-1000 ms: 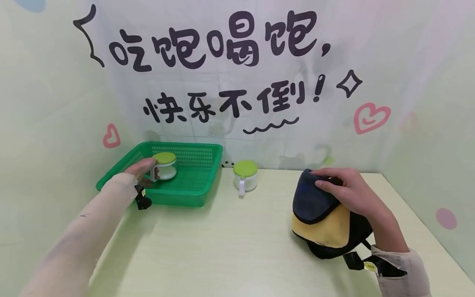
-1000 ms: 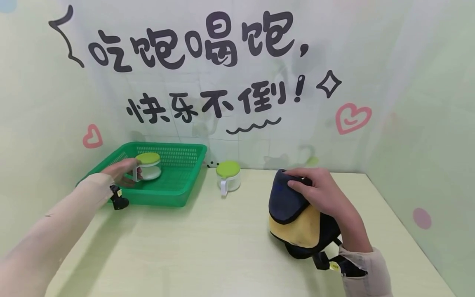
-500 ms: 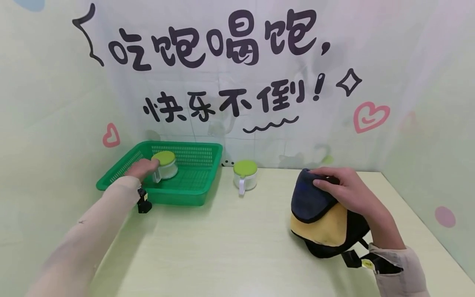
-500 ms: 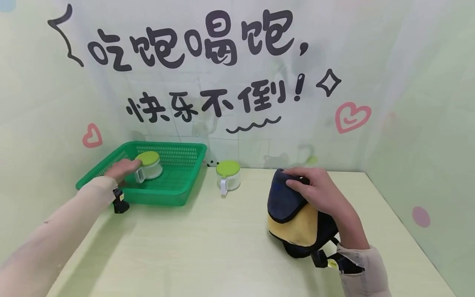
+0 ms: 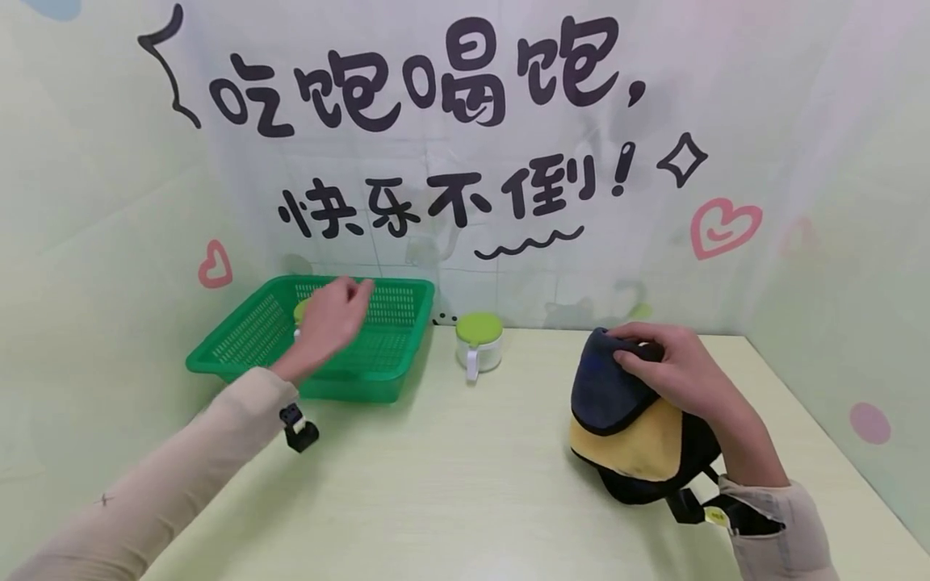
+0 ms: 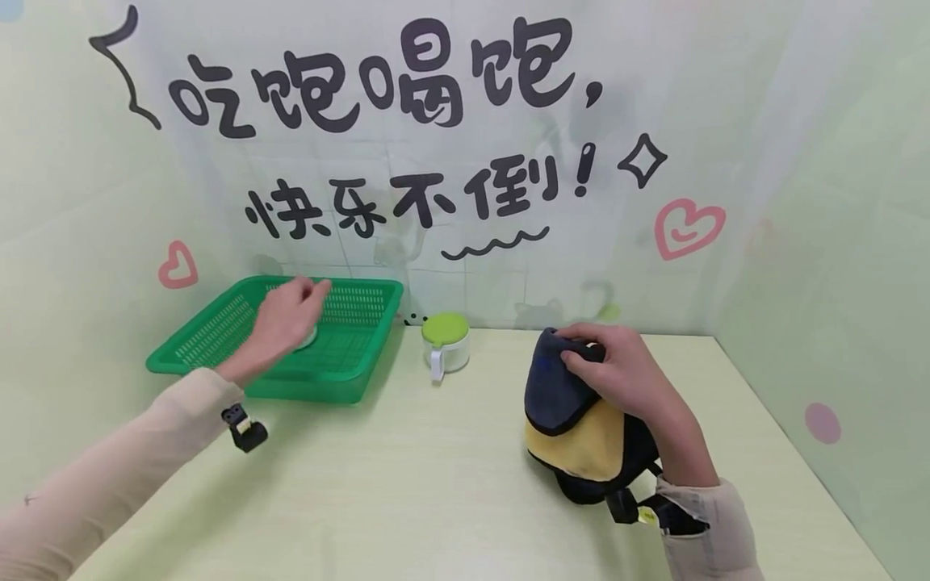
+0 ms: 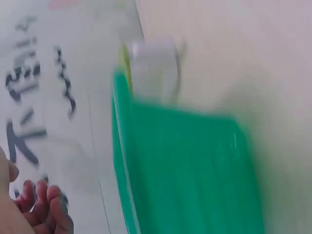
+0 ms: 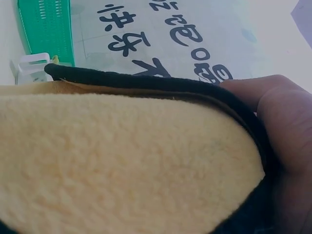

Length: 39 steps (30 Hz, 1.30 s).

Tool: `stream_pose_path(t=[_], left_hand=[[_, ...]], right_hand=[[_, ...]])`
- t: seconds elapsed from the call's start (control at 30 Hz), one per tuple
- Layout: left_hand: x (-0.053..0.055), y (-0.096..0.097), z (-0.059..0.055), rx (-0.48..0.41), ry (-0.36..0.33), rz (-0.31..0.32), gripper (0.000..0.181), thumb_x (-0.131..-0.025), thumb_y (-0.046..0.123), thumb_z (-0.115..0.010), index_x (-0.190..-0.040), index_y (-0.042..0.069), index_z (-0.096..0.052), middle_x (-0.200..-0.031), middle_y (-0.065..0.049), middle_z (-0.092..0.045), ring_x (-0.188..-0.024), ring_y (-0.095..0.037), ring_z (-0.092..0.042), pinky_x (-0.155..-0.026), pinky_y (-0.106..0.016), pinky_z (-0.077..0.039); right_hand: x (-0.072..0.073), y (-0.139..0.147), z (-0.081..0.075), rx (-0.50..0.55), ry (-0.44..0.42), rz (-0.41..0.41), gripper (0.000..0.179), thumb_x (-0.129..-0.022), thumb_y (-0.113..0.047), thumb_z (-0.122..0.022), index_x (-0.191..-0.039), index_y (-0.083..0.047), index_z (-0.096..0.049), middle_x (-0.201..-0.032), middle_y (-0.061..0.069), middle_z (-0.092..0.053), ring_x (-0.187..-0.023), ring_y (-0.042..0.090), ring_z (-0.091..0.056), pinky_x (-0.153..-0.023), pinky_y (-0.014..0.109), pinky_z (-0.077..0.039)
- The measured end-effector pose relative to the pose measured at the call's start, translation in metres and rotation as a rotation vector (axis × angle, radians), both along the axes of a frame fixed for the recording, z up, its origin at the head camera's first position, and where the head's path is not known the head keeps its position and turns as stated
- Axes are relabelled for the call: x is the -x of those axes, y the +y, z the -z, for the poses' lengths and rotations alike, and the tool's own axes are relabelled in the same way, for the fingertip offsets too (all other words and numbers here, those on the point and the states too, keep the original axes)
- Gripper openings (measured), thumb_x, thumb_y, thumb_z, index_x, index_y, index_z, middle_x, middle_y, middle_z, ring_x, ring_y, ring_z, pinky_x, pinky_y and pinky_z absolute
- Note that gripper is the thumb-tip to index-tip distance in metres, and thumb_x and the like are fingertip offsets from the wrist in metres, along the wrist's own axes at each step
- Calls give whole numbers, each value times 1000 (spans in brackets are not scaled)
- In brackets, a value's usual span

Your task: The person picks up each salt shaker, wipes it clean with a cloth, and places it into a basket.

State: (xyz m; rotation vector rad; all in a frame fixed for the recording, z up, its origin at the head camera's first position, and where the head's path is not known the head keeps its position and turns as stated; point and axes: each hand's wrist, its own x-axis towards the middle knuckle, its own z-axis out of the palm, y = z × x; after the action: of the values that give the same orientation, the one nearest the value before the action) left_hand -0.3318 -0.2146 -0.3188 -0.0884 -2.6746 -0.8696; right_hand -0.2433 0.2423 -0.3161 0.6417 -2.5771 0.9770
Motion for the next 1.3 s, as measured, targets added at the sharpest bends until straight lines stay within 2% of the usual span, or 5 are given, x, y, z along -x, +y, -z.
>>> stream_pose_path(t=[0.17, 0.33, 0.6, 0.77, 1.3], left_hand=[[-32, 54, 11, -239, -133, 205, 43, -108, 46, -44, -109, 6, -59, -87, -14, -67, -62, -23, -65, -59, -37, -57], [-51, 104, 32, -575, -401, 245, 34, -106, 28, -52, -130, 4, -53, -104, -23, -73, -74, -28, -74, -72, -38, -63], [-30, 138, 82, -474, -419, 74, 60, -99, 35, -58, -148, 4, -43, -141, -19, -57, -119, -33, -59, -95, -44, -54], [-9, 143, 99, -740, -439, -21, 47, -99, 25, -58, -140, 2, -51, -134, -17, -58, -110, -30, -62, -91, -41, -57], [5, 137, 113, -795, -558, 161, 35, -106, 35, -52, -123, 6, -64, -117, -8, -67, -91, -19, -61, -77, -26, -54]], right_hand=[[-1, -1, -1, -5, 5, 20, 22, -96, -20, -72, -116, -13, -77, -116, 10, -77, -103, 10, -67, -87, 10, -47], [-1, -2, -2, 9, -19, 31, 25, -94, -29, -77, -115, -16, -78, -116, 9, -77, -108, 24, -69, -88, 11, -48], [0, 1, -1, -11, -22, -7, 17, -93, -20, -77, -110, -15, -79, -109, 7, -78, -95, 11, -67, -83, 17, -53], [0, 4, -1, -19, -31, -6, 17, -94, -19, -76, -110, -14, -79, -108, 8, -78, -93, 11, -66, -81, 21, -54], [2, 5, 0, -9, -7, -5, 18, -94, -17, -74, -111, -12, -79, -110, 10, -78, -95, 6, -65, -83, 14, -51]])
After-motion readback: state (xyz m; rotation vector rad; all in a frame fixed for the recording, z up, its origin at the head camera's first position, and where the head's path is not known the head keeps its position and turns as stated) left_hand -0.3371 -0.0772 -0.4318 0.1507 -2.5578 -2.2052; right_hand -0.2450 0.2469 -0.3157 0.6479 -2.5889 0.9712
